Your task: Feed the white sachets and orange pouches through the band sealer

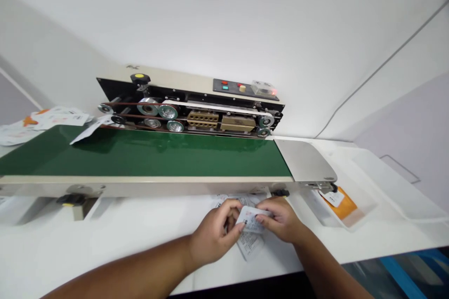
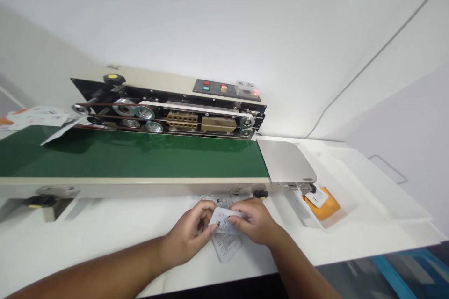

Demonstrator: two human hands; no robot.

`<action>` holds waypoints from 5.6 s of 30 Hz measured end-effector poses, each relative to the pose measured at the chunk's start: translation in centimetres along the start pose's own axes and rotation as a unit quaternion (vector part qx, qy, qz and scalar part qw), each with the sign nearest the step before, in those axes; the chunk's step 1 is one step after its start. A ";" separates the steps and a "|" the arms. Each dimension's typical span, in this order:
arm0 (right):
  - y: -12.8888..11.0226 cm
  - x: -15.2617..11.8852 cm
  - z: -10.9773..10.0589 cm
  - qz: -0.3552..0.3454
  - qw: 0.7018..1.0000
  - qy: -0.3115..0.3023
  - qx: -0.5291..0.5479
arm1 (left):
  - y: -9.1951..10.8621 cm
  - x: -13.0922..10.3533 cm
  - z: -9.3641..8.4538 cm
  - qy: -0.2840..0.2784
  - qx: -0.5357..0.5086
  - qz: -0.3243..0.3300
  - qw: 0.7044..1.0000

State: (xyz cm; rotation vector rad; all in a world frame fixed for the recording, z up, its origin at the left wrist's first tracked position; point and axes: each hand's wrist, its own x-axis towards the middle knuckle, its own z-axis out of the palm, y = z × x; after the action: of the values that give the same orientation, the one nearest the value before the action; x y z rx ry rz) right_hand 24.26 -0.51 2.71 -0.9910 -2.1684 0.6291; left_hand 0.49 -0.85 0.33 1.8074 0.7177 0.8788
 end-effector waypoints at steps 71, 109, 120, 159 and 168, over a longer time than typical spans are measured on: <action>-0.6 2.0 2.5 -0.050 0.976 -0.184 -0.106 | 0.1 0.7 -0.7 0.107 -0.032 -0.047 0.993; 1.7 1.1 3.0 -0.154 0.987 0.028 -0.027 | 0.2 0.6 -0.8 0.055 0.030 -0.018 0.998; 1.5 1.3 3.0 -0.112 0.993 0.003 -0.032 | 0.0 0.7 -0.5 0.021 0.066 -0.001 0.998; 1.6 1.3 3.3 -0.095 0.995 0.021 -0.017 | 0.1 0.7 0.0 0.014 0.087 0.018 0.996; 1.9 1.2 3.0 -0.107 0.993 0.010 -0.059 | 0.2 0.7 -0.1 0.011 0.084 0.024 0.996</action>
State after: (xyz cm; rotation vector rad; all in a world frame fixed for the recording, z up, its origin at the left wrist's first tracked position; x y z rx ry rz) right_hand 22.38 1.09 -0.08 -0.8060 -2.2760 0.3938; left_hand 0.83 -0.36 0.73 1.9733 0.7848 0.8937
